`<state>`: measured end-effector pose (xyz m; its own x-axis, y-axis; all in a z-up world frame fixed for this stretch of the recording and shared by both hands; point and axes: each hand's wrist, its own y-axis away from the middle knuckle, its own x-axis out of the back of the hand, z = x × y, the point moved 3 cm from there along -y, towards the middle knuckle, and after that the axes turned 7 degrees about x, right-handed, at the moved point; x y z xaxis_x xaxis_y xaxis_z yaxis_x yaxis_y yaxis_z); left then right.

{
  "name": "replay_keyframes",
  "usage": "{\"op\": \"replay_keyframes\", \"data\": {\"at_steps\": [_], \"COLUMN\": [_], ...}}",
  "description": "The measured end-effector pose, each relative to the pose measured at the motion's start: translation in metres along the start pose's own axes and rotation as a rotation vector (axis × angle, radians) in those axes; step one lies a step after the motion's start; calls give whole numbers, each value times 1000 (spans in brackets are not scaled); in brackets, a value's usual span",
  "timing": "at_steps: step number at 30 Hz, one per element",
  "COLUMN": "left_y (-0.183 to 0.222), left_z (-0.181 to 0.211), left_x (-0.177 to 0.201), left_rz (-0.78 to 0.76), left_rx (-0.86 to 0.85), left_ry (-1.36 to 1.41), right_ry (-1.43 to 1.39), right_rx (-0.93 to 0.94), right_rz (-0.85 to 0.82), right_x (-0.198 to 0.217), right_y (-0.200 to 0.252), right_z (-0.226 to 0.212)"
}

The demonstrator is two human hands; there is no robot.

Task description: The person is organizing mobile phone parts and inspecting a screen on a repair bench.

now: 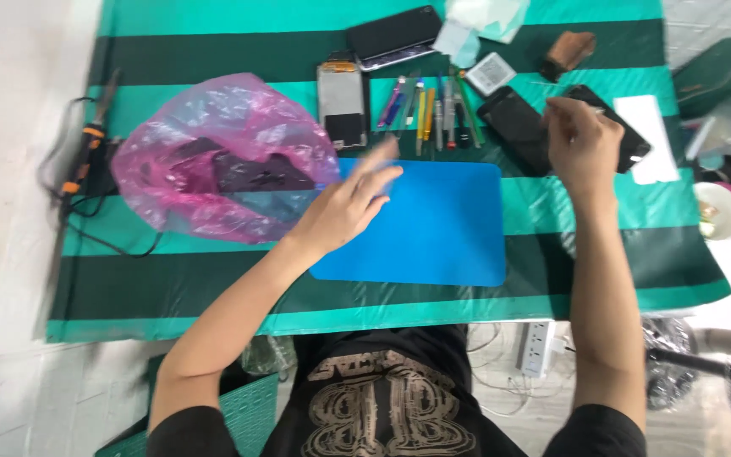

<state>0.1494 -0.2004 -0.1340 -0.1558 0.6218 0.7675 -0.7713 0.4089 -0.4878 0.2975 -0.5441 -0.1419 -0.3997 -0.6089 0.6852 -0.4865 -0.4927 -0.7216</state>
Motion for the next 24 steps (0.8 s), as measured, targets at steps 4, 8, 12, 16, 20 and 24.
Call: {"op": "replay_keyframes", "data": {"at_steps": [4, 8, 12, 16, 20, 24], "left_y": [10, 82, 105, 85, 80, 33], "left_z": [96, 183, 178, 149, 147, 182], "left_x": [-7, -60, -54, 30, 58, 68], "left_rz": [-81, -519, -1158, -1328, -1231, -558], "left_rx": [-301, -322, -255, 15, 55, -120], "left_ry": [276, 738, 1149, 739, 709, 1076], "right_ry": [-110, -48, 57, 17, -42, -70], "right_rx": [-80, -58, -23, -44, -82, -80], "right_rz": [120, 54, 18, 1, 54, 66], "right_x": [14, 16, 19, 29, 33, 36], "right_y": [-3, 1, 4, -3, 5, 6], "right_z": [-7, -1, 3, 5, 14, 11]}}
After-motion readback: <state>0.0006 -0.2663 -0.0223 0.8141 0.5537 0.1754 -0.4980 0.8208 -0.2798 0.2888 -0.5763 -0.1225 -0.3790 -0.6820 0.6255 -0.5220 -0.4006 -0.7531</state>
